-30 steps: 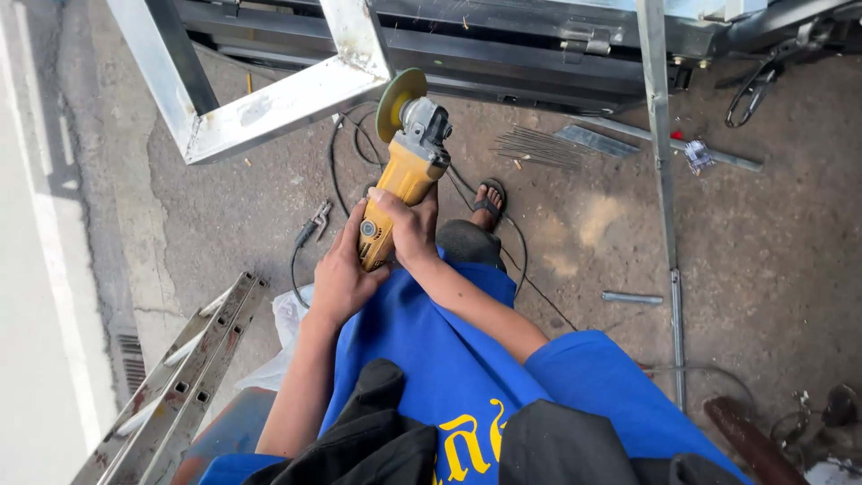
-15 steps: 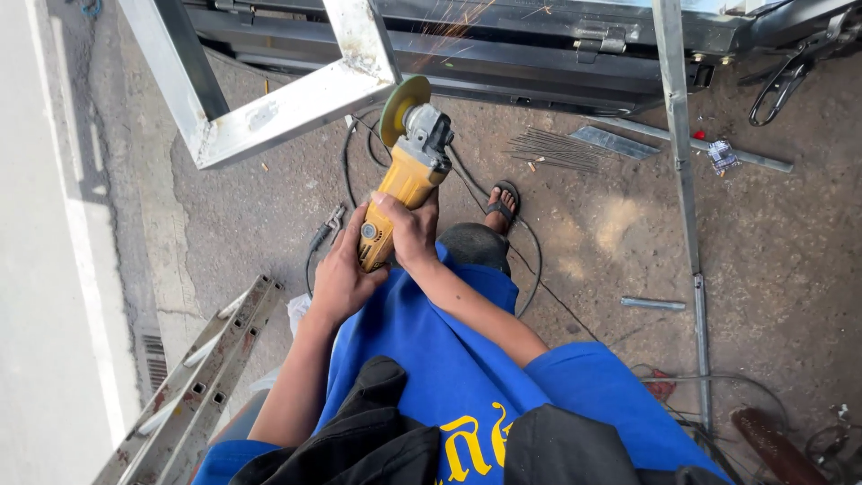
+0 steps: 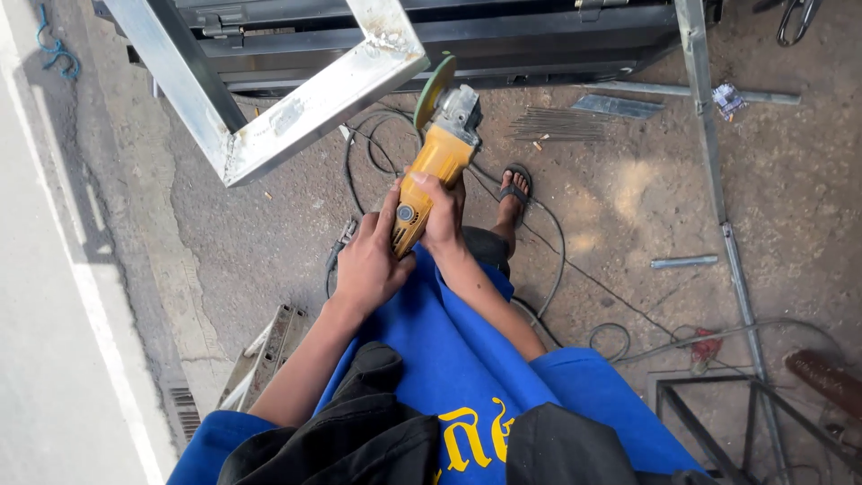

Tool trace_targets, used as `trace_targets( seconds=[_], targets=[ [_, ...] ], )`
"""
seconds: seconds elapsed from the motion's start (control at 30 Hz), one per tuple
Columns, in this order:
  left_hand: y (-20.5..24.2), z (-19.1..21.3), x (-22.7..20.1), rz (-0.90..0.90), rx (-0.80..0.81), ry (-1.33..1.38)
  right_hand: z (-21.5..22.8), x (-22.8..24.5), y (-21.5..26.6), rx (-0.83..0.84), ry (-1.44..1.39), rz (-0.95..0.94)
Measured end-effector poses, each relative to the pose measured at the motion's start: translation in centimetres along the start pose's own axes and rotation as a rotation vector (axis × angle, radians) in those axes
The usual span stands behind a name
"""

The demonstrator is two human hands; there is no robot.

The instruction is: Using a handheld angle grinder to smooth out weld joints on a rectangular metal frame structure.

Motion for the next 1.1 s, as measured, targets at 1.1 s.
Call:
trace_targets(
  seconds=[1.1],
  targets=[
    [0.2, -1.5, -1.0, -0.003, -0.031, 0.089, -2.4, 1.9, 1.2, 0.123, -0.051, -0.162]
  ],
)
Point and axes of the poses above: each hand's wrist, its own y-axis away from the middle knuckle, its own z-axis out of the back of the hand, x = y × z, the point moved 8 cm from there along -y, towards the middle knuckle, and after that the axes turned 10 degrees about -y, right-handed, at the moved point
